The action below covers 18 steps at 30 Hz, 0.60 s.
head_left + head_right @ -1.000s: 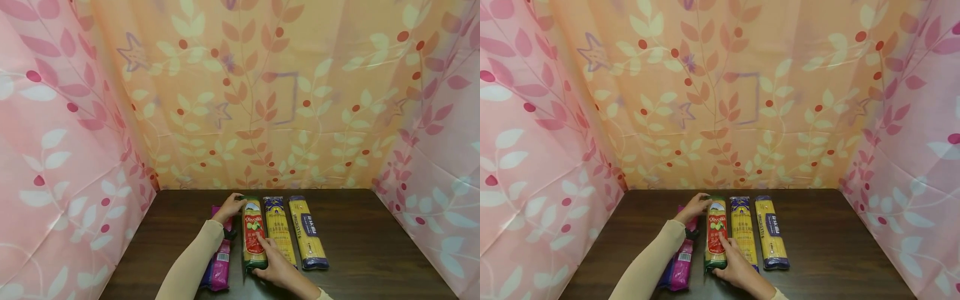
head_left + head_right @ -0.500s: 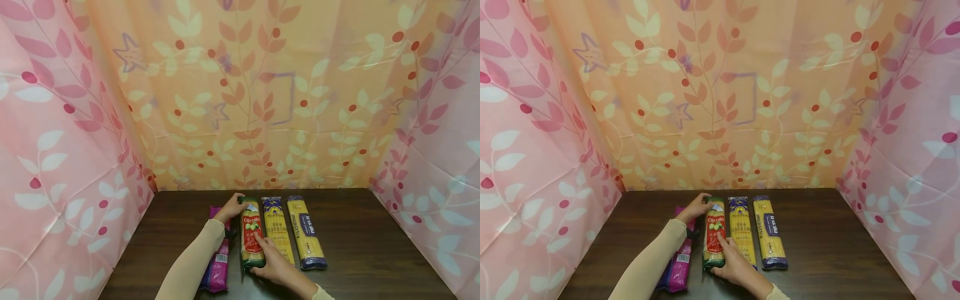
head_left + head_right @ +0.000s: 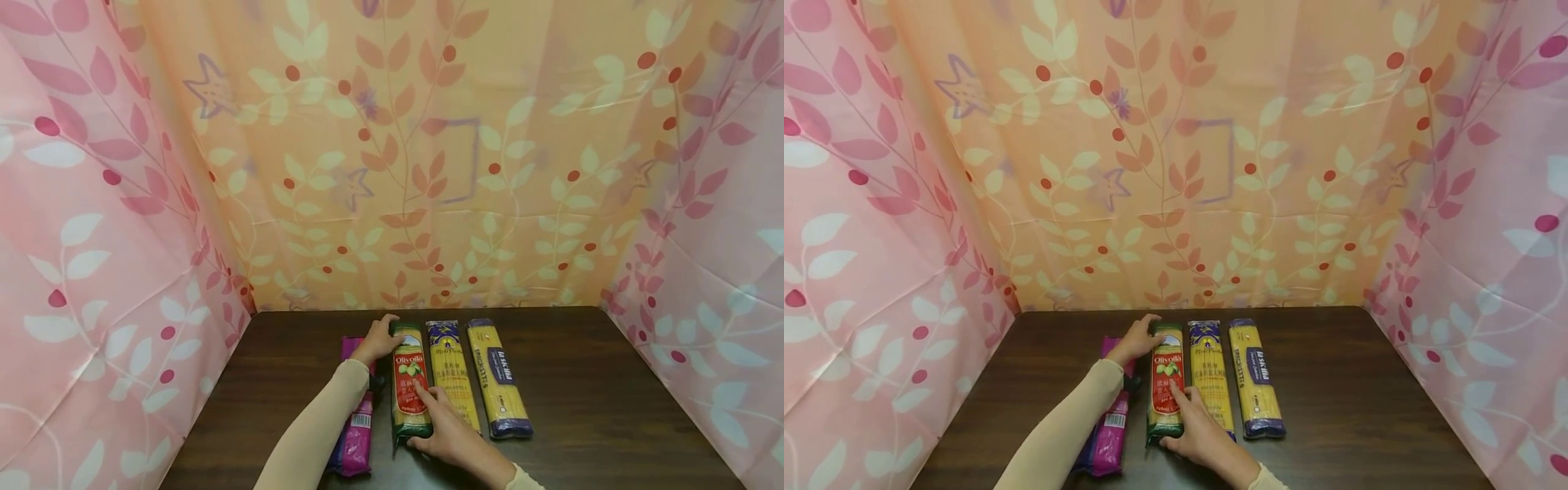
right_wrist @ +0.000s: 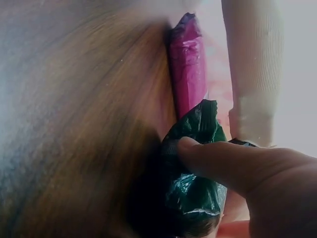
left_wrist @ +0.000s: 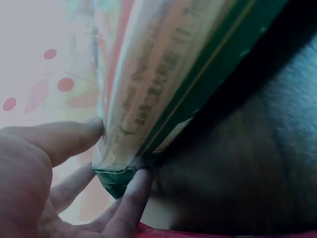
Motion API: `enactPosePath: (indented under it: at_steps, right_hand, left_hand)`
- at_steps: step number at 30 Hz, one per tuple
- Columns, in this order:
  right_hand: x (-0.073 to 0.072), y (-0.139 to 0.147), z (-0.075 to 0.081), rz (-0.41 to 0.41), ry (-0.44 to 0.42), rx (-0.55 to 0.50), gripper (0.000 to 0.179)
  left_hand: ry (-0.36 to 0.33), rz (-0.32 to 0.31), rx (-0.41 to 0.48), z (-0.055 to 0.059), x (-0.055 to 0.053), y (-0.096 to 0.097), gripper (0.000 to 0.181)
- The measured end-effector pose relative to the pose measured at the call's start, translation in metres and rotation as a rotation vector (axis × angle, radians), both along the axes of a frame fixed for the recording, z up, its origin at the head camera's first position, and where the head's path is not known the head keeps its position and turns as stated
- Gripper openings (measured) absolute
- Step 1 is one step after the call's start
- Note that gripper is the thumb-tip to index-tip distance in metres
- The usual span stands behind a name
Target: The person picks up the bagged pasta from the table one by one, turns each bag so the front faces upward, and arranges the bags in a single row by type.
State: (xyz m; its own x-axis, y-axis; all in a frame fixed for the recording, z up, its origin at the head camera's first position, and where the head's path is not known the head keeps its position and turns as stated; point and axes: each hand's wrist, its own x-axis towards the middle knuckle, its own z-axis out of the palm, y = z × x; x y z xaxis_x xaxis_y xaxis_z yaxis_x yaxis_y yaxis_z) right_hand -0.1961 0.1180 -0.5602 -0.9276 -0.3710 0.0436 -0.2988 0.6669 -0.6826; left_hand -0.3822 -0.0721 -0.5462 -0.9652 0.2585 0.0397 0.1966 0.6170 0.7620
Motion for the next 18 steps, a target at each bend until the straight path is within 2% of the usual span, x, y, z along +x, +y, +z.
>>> enactPosePath:
  at_steps: [3, 9, 18]
  right_hand:
    - [-0.0006, -0.0004, -0.0016, 0.001, -0.007, 0.013, 0.109]
    - [-0.0024, -0.0024, -0.0022, -0.006, -0.011, 0.019, 0.108]
    - [-0.0014, -0.0033, 0.0029, -0.006, -0.057, 0.014, 0.108]
  left_hand:
    - [0.021, 0.009, -0.007, -0.0028, 0.0001, -0.0010, 0.049]
    - [0.005, 0.010, -0.005, -0.0030, 0.0015, -0.0021, 0.048]
    - [0.015, -0.025, 0.005, -0.0023, 0.0022, -0.0062, 0.052]
